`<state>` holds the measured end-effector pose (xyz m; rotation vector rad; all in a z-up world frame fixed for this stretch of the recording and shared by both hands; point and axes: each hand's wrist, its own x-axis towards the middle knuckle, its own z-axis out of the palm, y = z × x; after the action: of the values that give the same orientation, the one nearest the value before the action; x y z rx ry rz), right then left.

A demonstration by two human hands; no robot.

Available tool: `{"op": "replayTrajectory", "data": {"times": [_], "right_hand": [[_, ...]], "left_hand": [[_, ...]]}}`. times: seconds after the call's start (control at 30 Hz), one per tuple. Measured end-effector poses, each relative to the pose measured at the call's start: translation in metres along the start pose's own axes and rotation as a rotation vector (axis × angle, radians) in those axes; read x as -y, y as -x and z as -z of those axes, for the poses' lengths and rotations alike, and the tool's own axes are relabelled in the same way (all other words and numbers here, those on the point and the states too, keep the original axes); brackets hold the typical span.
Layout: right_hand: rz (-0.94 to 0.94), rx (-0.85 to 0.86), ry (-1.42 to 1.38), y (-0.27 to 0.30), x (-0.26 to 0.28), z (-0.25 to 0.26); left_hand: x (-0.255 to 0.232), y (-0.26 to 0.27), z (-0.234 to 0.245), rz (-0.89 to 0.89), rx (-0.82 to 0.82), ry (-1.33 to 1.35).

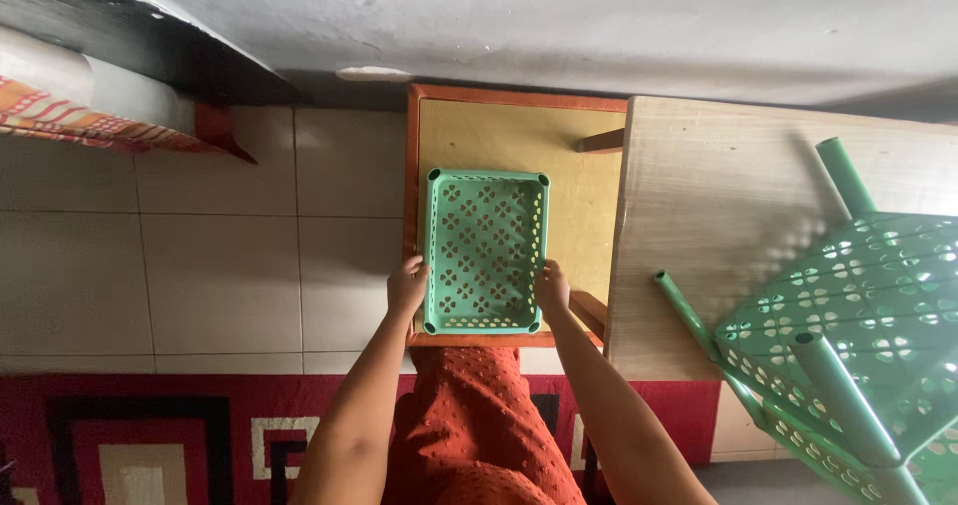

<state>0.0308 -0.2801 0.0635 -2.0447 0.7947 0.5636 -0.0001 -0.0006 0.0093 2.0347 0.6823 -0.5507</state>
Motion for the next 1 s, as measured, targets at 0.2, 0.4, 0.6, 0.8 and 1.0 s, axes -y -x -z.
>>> {"op": "replayTrajectory", "data": {"times": [0.2,0.4,0.6,0.8,1.0], "right_hand": [[0.195,-0.180,0.130,0.000,-0.004,-0.002],[0.245,-0.260,0.088,0.023,-0.014,0.006],[0.113,-0.099,-0.175,0.078,0.024,0.029],[0.369,0.121,-0.613,0.169,0.108,0.105],[0.625,0.159,-0.796,0.246,0.180,0.182]], "left_hand": [[-0.022,0.014,0.008,0.152,0.036,0.012],[-0.056,0.046,0.033,-0.021,-0.191,0.083],[-0.124,0.115,0.084,-0.193,-0.079,0.422],[-0.187,0.174,0.136,-0.622,0.002,0.578],[-0.250,0.216,0.191,-0.924,0.038,0.637]]}}
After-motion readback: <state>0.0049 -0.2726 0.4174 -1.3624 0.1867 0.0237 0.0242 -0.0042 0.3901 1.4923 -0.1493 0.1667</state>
